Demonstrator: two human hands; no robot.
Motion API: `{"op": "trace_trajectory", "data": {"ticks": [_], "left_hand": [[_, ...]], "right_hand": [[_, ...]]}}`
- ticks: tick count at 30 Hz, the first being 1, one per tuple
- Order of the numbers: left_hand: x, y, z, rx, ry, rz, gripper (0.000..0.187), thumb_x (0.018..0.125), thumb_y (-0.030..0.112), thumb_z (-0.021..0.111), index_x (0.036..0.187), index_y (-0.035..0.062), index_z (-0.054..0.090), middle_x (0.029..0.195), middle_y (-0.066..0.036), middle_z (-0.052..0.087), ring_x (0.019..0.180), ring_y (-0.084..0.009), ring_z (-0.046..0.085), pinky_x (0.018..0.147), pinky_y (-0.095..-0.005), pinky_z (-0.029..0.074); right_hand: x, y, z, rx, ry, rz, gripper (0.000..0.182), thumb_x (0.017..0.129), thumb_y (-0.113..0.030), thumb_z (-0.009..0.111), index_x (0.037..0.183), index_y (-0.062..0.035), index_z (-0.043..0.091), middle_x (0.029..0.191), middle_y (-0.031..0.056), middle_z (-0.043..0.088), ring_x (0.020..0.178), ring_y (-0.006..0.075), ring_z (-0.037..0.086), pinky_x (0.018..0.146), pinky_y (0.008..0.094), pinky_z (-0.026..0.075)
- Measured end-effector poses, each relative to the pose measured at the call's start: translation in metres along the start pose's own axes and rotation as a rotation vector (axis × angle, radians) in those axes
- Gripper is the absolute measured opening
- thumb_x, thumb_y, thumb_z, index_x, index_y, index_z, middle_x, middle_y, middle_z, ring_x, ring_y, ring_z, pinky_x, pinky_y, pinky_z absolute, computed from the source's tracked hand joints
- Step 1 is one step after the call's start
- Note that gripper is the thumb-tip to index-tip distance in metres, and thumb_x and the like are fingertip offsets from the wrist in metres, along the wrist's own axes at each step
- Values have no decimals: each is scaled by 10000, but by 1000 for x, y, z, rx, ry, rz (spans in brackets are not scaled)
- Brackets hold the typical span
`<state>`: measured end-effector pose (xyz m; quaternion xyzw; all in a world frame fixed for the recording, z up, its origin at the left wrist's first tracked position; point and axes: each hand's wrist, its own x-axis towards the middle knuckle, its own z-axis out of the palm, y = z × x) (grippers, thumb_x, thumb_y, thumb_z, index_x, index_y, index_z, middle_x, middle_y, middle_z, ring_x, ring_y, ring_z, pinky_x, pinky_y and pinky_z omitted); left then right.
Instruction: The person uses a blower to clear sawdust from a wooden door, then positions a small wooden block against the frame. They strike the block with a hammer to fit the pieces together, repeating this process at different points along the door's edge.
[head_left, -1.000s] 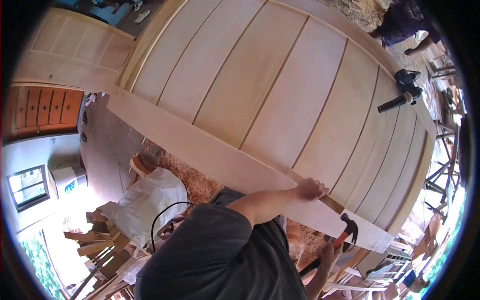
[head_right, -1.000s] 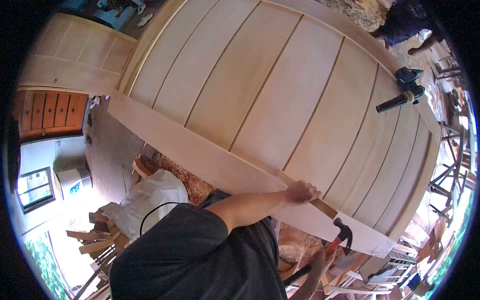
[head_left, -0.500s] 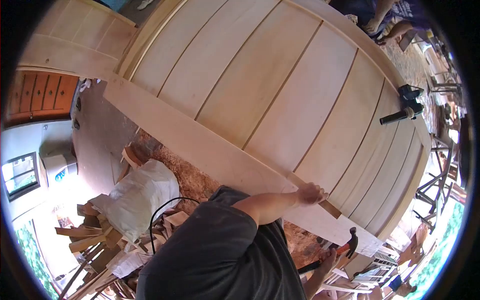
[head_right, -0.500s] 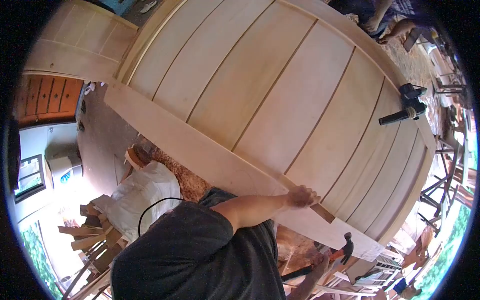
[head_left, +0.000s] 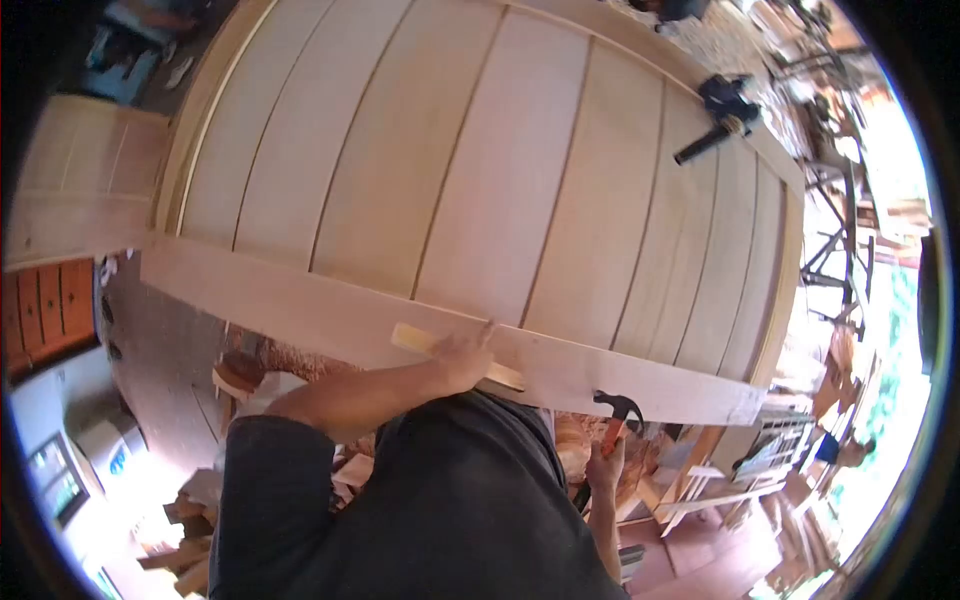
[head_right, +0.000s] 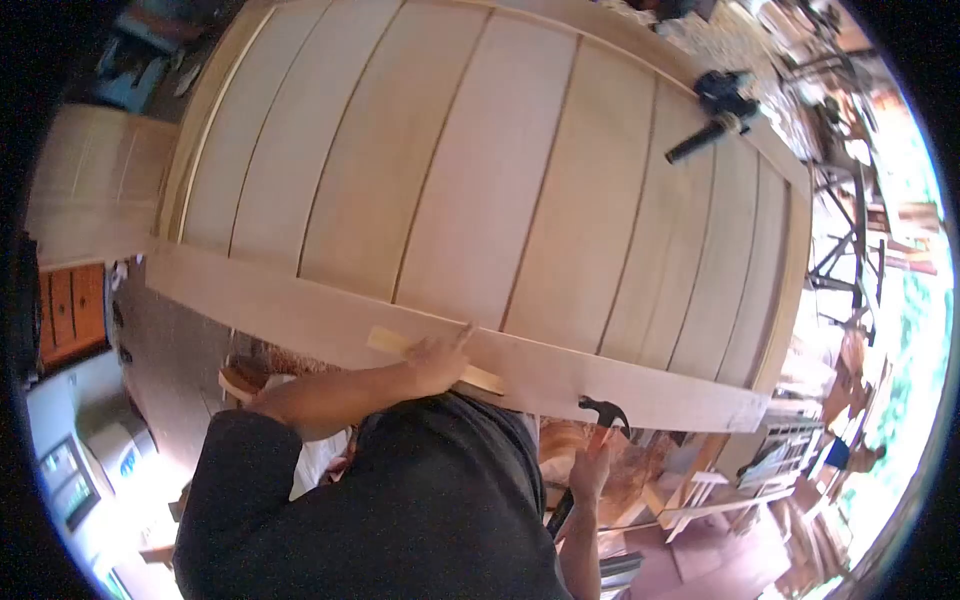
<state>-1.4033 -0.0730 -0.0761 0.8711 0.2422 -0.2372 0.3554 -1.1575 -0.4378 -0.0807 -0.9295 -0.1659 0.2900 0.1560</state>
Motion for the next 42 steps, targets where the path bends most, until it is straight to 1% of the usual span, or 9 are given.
{"op": "trace_trajectory", "data": {"ticks": [3,7,9,12,13,14,21,27,42], "left_hand": [[2,12,-13,176,-88,78,289,891,160,557,1045,-36,703,1537,-318,262,985,-429,669,838,-533,553],[21,14,10,61,-27,-80,285,871,156,575,1061,-28,681,1448,-293,408,976,-410,676,796,-506,560],[32,32,-8,177,63,72,272,863,160,581,1052,-16,665,1331,-270,548,965,-391,680,775,-498,559],[80,109,-11,-13,168,227,220,847,181,609,997,22,639,1051,-209,672,918,-359,683,756,-477,546],[98,135,-5,-109,362,360,197,834,185,624,958,31,626,980,-188,674,901,-348,679,756,-470,539],[117,160,2,-206,556,490,179,822,188,639,919,40,613,910,-168,675,884,-338,675,757,-463,533],[246,278,40,-191,630,510,202,759,159,678,923,67,604,856,-120,669,863,-316,678,741,-443,536],[266,297,48,-197,607,504,193,808,173,640,969,76,595,832,-120,665,827,-299,693,678,-436,560],[276,301,52,-29,530,355,210,828,154,602,1016,63,619,843,-113,683,800,-278,707,662,-397,577]], "right_hand": [[-11,-28,-5,-102,139,-142,277,863,-161,666,1043,-29,501,767,111,556,676,252,582,616,419,478],[-8,-17,-2,-54,134,-173,291,863,-158,670,1051,-23,492,765,122,558,708,273,600,643,434,481],[-6,-8,-3,64,122,-204,278,871,-156,668,1050,-34,493,730,95,551,645,238,597,579,404,482],[-8,-14,-26,530,-61,183,218,890,-152,668,1009,-85,499,652,4,507,479,106,503,422,265,420],[-9,-31,-40,666,-99,260,206,894,-150,665,1002,-94,498,640,-13,496,457,83,483,401,241,407],[-9,-35,-52,680,-72,264,182,906,-148,651,993,-97,500,647,-11,496,463,85,486,402,241,416],[24,43,-138,751,133,289,133,920,-117,605,1002,-89,504,695,-23,485,523,81,488,433,234,408],[58,55,-192,753,149,263,159,919,-165,625,1029,-90,538,652,-43,446,472,55,400,386,209,312],[113,52,-223,913,134,34,221,945,-138,601,1142,-101,508,653,-42,436,440,46,393,365,205,323]]}}
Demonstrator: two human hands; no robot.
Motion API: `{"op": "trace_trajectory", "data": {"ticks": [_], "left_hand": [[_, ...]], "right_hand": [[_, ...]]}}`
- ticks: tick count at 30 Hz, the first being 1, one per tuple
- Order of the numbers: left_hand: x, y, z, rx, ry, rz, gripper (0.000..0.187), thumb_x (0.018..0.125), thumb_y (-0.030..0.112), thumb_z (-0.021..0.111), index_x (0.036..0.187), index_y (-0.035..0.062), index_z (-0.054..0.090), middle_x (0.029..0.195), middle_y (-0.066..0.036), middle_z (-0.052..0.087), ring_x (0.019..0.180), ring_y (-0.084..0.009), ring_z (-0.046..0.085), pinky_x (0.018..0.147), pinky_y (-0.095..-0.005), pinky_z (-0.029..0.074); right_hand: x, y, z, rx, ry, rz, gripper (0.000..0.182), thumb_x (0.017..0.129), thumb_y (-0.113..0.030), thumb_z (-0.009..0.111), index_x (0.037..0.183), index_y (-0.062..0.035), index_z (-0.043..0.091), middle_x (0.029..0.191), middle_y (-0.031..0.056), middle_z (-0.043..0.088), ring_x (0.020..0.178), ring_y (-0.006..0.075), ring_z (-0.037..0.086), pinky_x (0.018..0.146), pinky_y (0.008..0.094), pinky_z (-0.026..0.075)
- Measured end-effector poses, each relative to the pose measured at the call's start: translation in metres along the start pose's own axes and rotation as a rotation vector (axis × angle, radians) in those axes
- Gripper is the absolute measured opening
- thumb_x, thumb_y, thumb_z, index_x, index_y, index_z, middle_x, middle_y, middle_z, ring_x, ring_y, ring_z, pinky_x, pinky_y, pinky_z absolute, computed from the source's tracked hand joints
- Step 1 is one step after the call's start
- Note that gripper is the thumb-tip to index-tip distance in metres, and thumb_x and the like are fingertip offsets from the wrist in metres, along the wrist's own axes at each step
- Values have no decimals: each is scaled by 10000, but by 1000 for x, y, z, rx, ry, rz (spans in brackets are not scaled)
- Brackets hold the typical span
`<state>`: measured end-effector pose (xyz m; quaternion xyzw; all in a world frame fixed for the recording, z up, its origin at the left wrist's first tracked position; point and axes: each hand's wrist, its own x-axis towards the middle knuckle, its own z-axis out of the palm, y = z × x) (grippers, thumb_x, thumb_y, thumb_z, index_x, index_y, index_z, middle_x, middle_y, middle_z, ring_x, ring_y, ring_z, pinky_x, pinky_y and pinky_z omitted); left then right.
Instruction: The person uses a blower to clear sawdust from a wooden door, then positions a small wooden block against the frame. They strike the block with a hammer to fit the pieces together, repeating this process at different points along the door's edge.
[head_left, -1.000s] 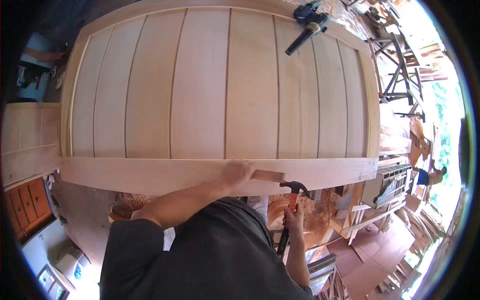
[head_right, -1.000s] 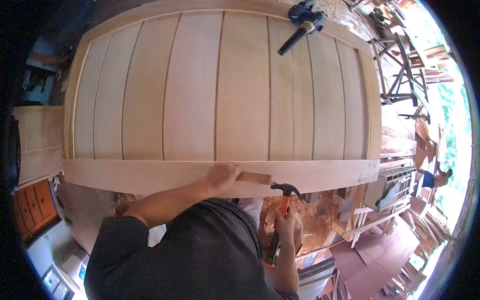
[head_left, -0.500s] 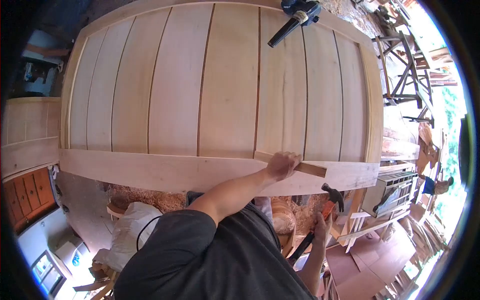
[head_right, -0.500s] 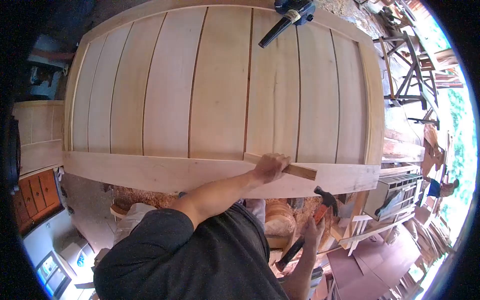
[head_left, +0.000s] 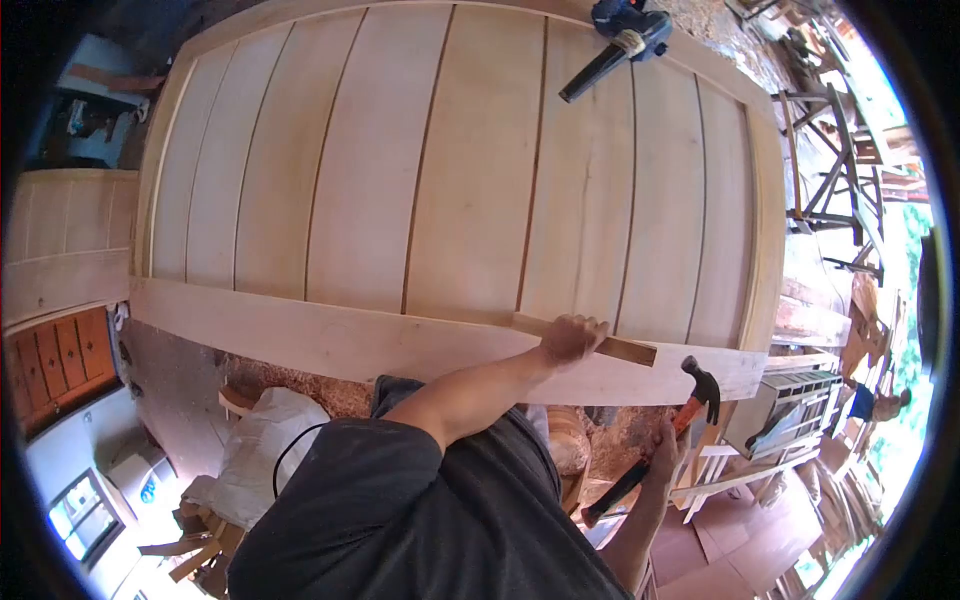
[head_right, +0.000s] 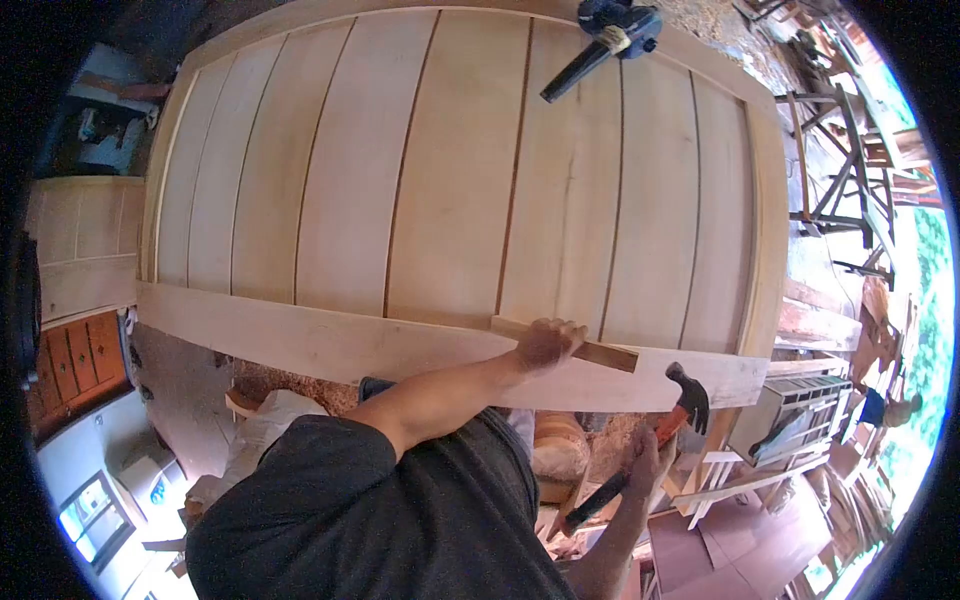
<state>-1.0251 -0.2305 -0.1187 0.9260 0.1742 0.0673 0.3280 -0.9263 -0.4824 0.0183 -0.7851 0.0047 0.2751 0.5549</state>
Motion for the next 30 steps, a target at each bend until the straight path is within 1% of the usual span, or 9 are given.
{"op": "trace_trajectory", "data": {"ticks": [4,8,12,15,18,21,26,28,30], "left_hand": [[4,-18,42,37,191,55,133,879,176,549,960,93,616,792,-94,677,745,-255,705,594,-406,566],[-2,-13,21,25,121,33,150,881,189,546,970,85,609,796,-93,671,742,-252,701,573,-406,555],[0,-13,24,29,86,38,162,881,191,545,985,85,609,803,-87,668,750,-250,699,574,-404,549],[-2,-15,33,58,103,38,191,875,204,554,1011,89,623,820,-73,675,755,-238,703,582,-400,554],[-2,-12,28,53,92,28,209,873,211,556,1027,90,629,830,-66,680,752,-230,704,582,-389,554],[-2,-15,28,50,75,17,200,873,213,556,1015,90,626,826,-66,679,743,-228,702,578,-379,552],[-3,-13,32,2,96,24,156,881,190,542,970,81,609,817,-95,675,767,-266,698,591,-412,546],[-1,-14,33,52,115,18,141,874,199,555,933,85,613,799,-77,677,742,-238,701,579,-385,547],[-2,-15,40,6,140,22,139,869,200,560,920,84,616,782,-76,674,742,-240,702,585,-392,547]], "right_hand": [[22,30,-31,-4,51,-7,182,943,-147,625,1100,-104,545,629,-53,432,426,48,392,356,203,317],[17,12,-6,44,90,78,162,937,-156,636,1054,-105,536,604,-59,432,402,60,388,348,211,322],[14,37,-17,-157,-179,77,348,896,-129,660,1216,-48,549,876,-22,591,620,52,510,514,203,396],[2,14,11,-359,-156,-64,121,940,-127,590,1040,-99,528,617,-31,449,426,62,408,340,222,326],[26,30,-29,-67,55,20,140,941,-123,588,1067,-96,536,625,-30,462,428,61,421,343,219,342],[36,38,-46,-65,102,22,184,931,-103,596,1107,-89,543,626,-33,461,438,56,437,349,211,353],[45,34,-55,-373,25,-46,200,907,-132,643,1078,-108,543,612,-46,452,444,67,450,368,218,357],[58,22,-70,-88,8,83,224,903,-134,641,1101,-88,548,623,-44,466,456,66,454,384,218,361],[54,35,-68,-100,-38,25,213,900,-141,641,1082,-79,549,629,-37,484,475,73,483,403,236,393]]}}
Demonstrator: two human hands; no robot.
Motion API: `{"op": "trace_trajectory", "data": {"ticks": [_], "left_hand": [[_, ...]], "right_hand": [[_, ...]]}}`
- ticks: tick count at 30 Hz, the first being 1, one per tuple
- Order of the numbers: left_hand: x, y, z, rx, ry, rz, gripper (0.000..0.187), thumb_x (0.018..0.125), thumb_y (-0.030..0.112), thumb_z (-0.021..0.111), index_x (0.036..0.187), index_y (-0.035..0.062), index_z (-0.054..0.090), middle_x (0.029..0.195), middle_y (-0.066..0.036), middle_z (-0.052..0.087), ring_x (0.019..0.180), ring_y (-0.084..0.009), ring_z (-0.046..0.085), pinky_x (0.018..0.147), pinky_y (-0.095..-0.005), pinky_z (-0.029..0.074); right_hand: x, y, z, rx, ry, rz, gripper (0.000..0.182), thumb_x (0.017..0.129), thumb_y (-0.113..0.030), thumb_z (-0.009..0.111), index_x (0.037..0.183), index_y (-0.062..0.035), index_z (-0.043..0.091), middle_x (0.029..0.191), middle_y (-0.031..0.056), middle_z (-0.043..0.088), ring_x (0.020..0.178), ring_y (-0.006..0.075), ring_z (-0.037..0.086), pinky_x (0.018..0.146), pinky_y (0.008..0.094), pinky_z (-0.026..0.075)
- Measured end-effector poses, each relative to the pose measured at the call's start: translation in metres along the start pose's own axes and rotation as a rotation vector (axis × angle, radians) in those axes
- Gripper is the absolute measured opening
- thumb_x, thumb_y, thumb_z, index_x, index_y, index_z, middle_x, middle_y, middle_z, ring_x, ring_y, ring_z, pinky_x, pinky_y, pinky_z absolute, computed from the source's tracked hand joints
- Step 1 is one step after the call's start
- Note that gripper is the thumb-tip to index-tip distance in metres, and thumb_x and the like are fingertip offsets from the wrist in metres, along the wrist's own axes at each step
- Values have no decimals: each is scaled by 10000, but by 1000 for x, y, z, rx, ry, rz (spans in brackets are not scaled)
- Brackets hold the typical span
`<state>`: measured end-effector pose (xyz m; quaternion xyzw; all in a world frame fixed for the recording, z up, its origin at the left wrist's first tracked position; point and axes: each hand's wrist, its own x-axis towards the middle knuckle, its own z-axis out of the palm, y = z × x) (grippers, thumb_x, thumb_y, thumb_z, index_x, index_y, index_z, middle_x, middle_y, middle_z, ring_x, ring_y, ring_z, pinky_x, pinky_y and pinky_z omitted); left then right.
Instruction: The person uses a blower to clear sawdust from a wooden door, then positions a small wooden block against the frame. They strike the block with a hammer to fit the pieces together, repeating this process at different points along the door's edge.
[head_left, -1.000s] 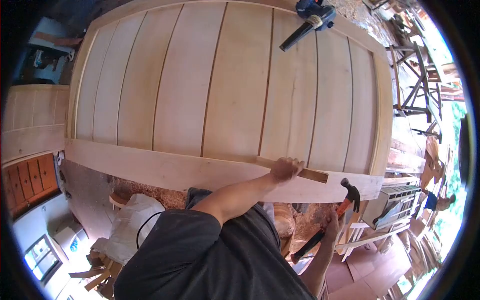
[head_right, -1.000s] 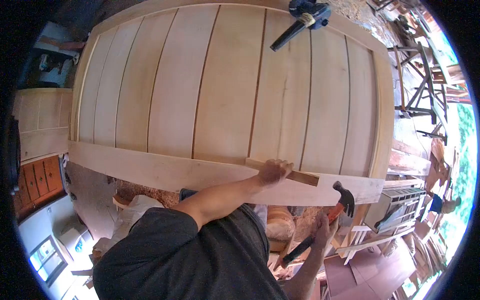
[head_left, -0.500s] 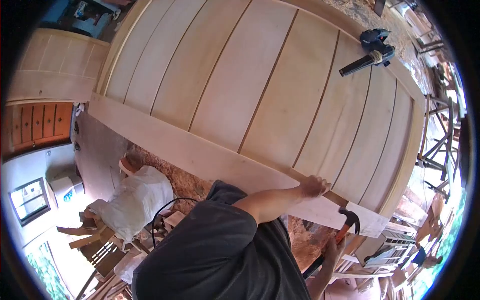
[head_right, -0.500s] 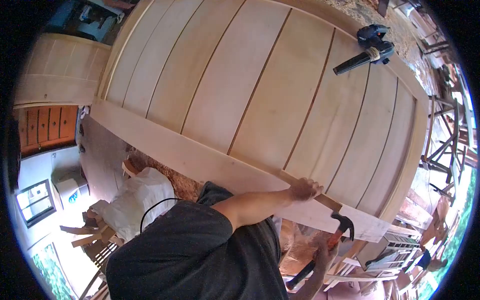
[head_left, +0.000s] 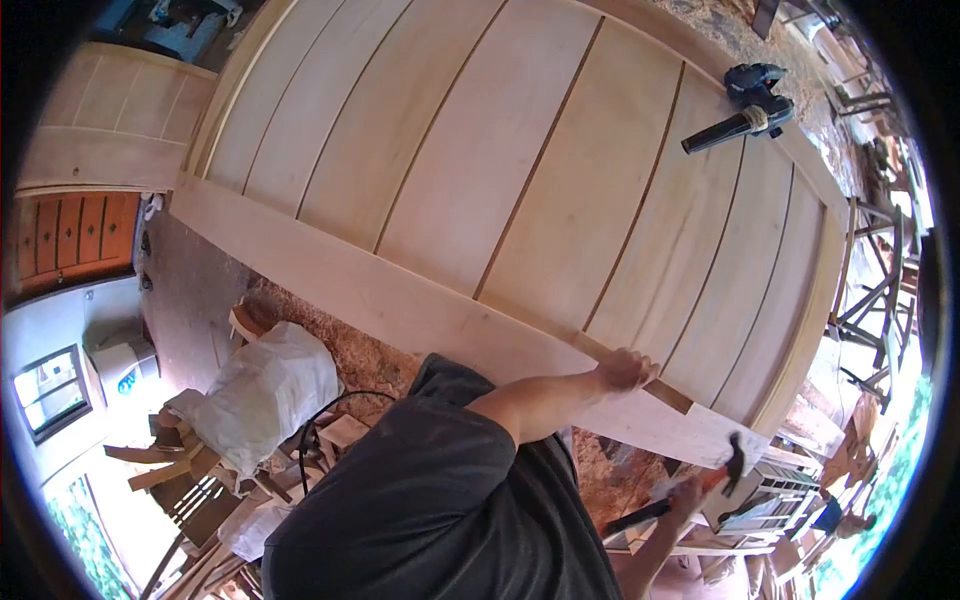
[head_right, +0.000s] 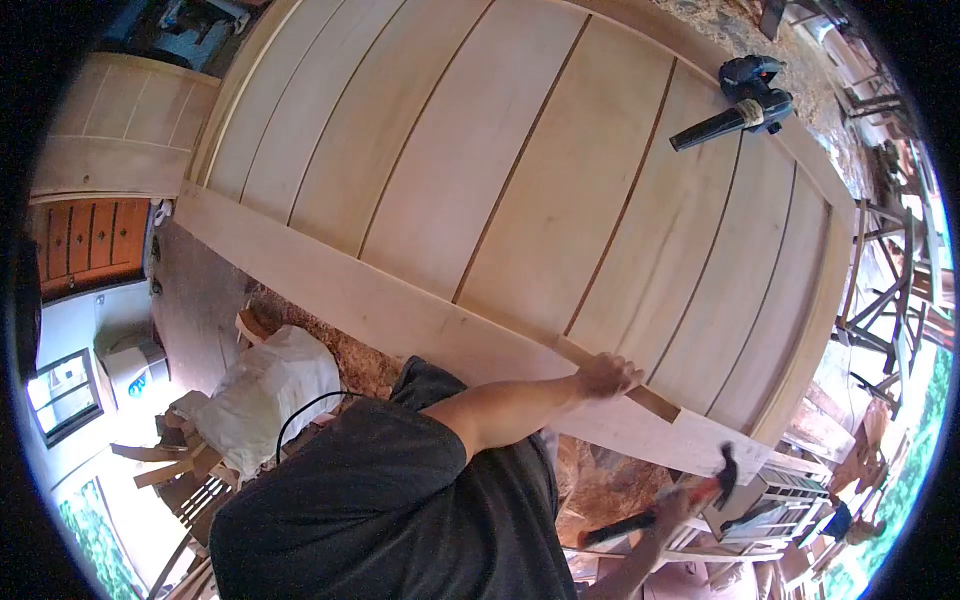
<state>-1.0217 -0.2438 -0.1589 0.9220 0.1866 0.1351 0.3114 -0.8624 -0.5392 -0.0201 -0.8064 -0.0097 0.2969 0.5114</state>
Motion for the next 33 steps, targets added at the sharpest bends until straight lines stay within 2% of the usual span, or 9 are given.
{"op": "trace_trajectory", "data": {"ticks": [5,9,15,22,24,27,28,29,33], "left_hand": [[-1,8,-10,6,-36,-23,137,860,199,566,911,84,620,776,-83,669,748,-254,702,598,-404,548],[1,1,-13,-12,-24,-27,139,863,192,561,929,85,621,800,-89,669,758,-256,701,597,-404,545],[0,3,-13,7,-69,-19,146,864,186,560,952,80,609,805,-95,672,768,-261,702,601,-405,548],[4,3,-18,-76,-156,-64,177,895,183,522,1003,66,599,861,-116,671,843,-291,690,684,-449,545],[1,2,-17,-25,-86,-47,161,882,185,539,982,74,597,837,-108,671,801,-276,697,660,-423,550],[3,0,-3,-100,-78,-34,161,890,186,523,978,80,607,866,-109,668,843,-274,686,683,-421,547],[0,5,-9,-76,-68,17,153,885,186,529,967,84,608,861,-103,667,838,-269,685,684,-412,544],[-3,13,-19,-55,-52,61,146,879,187,535,956,87,609,857,-97,666,833,-263,684,684,-404,542],[0,73,-13,-74,-104,236,123,862,190,556,922,98,611,844,-76,662,823,-241,681,683,-366,528]], "right_hand": [[-34,-22,43,-272,-55,-67,182,905,-129,634,1054,-81,542,662,-38,501,517,73,510,424,252,418],[0,5,-5,-44,-19,225,318,914,-75,620,1221,-51,543,793,-42,519,589,44,475,486,212,377],[0,23,9,-198,24,-86,206,898,-120,635,1060,-93,510,588,-40,435,410,66,431,336,226,331],[-6,33,0,-213,-5,-11,351,905,-147,652,1215,-81,503,698,-20,519,500,62,469,411,217,376],[-15,23,-22,-339,19,193,347,890,-192,684,1178,-50,552,674,-34,513,484,59,469,409,219,387],[-46,-4,-25,-146,98,154,323,895,-205,683,1156,-67,551,621,-43,481,440,56,457,372,216,382],[-43,21,-52,-37,118,338,329,906,-182,658,1189,-76,529,618,-41,476,450,48,469,370,213,389],[-75,-23,-5,-153,244,230,183,916,-177,647,1025,-109,517,605,-36,461,430,77,448,366,226,366],[-88,14,-11,-183,151,161,209,899,-162,666,1037,-108,519,632,-29,481,472,72,474,397,223,377]]}}
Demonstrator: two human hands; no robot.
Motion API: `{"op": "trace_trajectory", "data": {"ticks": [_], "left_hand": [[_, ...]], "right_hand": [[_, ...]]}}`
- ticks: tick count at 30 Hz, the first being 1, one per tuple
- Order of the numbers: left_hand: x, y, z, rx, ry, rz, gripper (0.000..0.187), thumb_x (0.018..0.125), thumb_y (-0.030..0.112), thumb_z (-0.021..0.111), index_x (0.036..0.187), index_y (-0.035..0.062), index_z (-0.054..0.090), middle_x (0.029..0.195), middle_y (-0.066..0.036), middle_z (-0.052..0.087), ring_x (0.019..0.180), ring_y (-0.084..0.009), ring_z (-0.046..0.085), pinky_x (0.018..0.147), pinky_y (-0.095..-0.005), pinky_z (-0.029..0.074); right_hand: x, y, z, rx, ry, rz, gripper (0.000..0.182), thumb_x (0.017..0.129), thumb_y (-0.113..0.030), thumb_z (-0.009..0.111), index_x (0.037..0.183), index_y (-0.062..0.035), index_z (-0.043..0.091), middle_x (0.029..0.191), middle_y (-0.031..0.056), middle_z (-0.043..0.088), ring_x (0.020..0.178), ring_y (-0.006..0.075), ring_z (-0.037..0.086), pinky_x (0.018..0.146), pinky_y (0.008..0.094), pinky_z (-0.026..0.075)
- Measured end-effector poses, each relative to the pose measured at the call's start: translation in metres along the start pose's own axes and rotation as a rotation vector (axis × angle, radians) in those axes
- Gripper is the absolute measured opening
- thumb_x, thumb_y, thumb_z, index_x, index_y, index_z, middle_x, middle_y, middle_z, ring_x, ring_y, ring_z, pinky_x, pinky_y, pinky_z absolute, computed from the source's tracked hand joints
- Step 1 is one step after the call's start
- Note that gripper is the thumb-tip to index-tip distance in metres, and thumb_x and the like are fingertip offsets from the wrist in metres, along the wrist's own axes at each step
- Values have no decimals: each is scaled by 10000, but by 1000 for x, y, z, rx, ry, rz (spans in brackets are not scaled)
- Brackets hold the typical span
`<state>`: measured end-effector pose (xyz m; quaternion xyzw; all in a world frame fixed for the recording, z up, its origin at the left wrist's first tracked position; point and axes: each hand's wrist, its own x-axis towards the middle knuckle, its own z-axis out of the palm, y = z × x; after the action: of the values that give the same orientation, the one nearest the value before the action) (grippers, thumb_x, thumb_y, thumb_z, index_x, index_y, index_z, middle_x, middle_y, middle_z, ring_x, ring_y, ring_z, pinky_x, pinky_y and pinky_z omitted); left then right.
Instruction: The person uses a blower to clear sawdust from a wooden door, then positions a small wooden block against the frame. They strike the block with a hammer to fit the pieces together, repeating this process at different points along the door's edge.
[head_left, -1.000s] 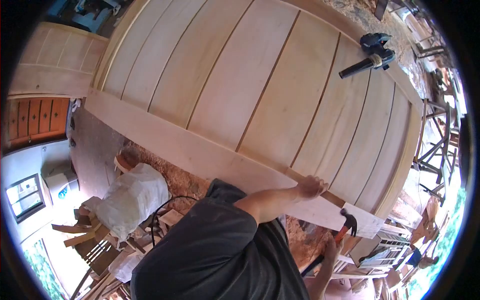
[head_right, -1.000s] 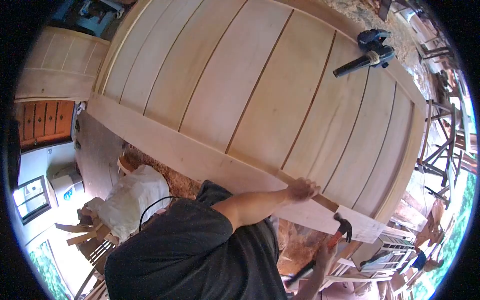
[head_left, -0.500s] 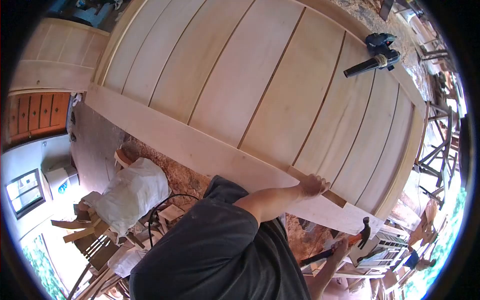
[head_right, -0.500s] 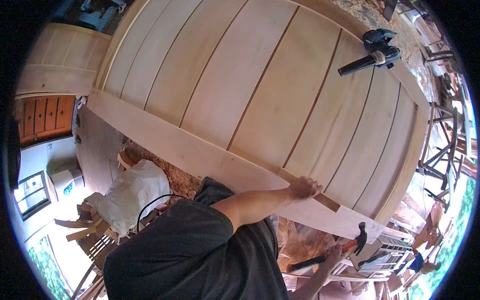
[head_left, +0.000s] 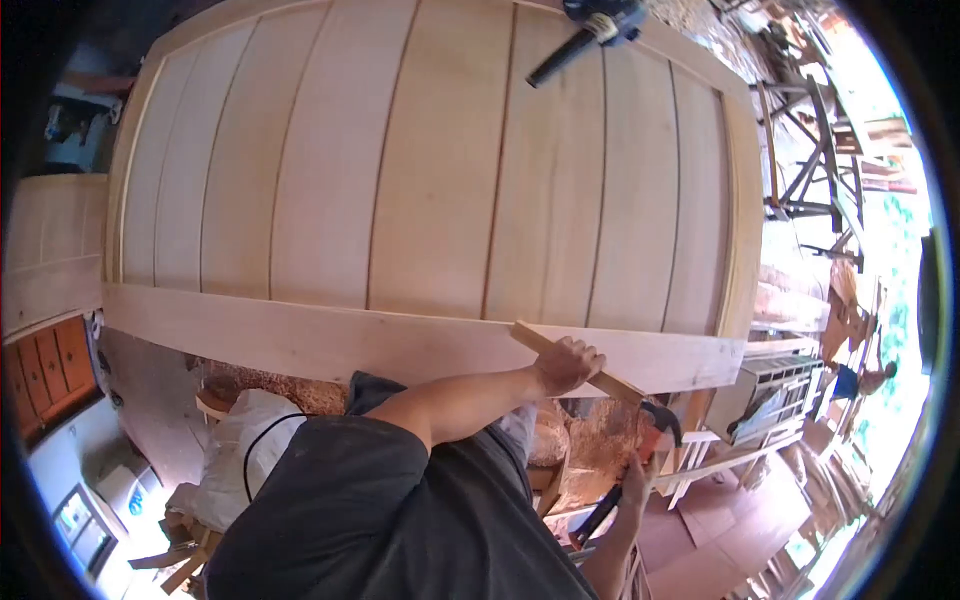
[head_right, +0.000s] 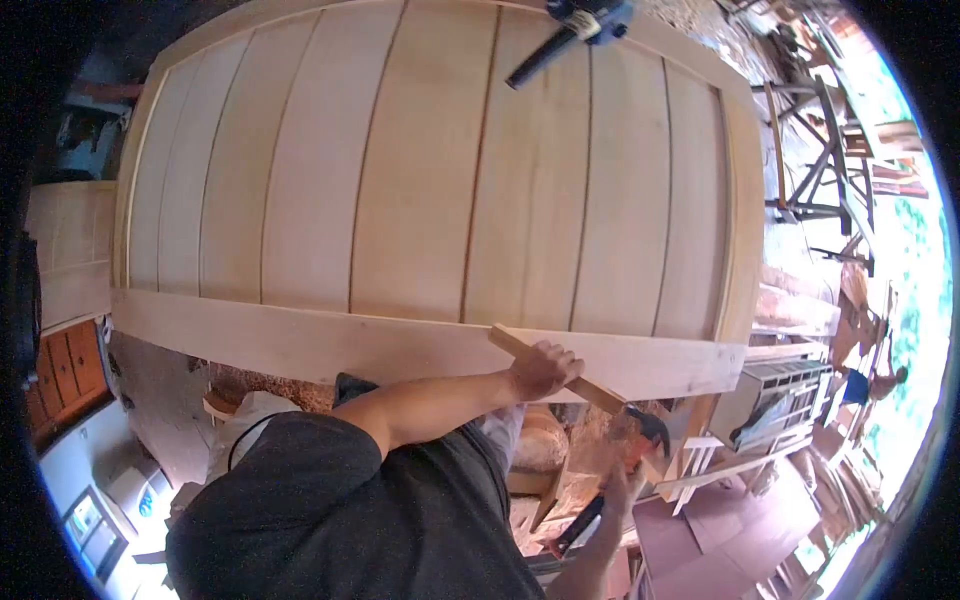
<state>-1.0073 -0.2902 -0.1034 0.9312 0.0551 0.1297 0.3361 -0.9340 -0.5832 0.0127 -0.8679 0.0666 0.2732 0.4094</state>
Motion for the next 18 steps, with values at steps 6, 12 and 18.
{"op": "trace_trajectory", "data": {"ticks": [6,12,18], "left_hand": [[75,60,55,-102,-41,-46,127,883,178,538,946,90,603,852,-96,660,824,-262,678,684,-393,523],[157,47,89,-81,39,-176,135,837,121,571,957,64,595,859,-137,661,804,-319,687,679,-457,559],[156,30,105,-14,-41,-286,143,855,137,538,962,62,597,859,-153,668,830,-335,685,699,-479,555]], "right_hand": [[60,50,-33,-20,-65,-67,262,900,-97,610,1150,-56,543,787,-22,523,616,63,490,519,229,398],[115,33,-92,-135,-89,0,247,881,-141,604,1089,-25,543,805,15,518,678,124,495,579,288,426],[171,54,-118,-21,-111,-72,172,916,-185,626,1016,-98,517,638,-29,462,420,66,421,359,222,353]]}}
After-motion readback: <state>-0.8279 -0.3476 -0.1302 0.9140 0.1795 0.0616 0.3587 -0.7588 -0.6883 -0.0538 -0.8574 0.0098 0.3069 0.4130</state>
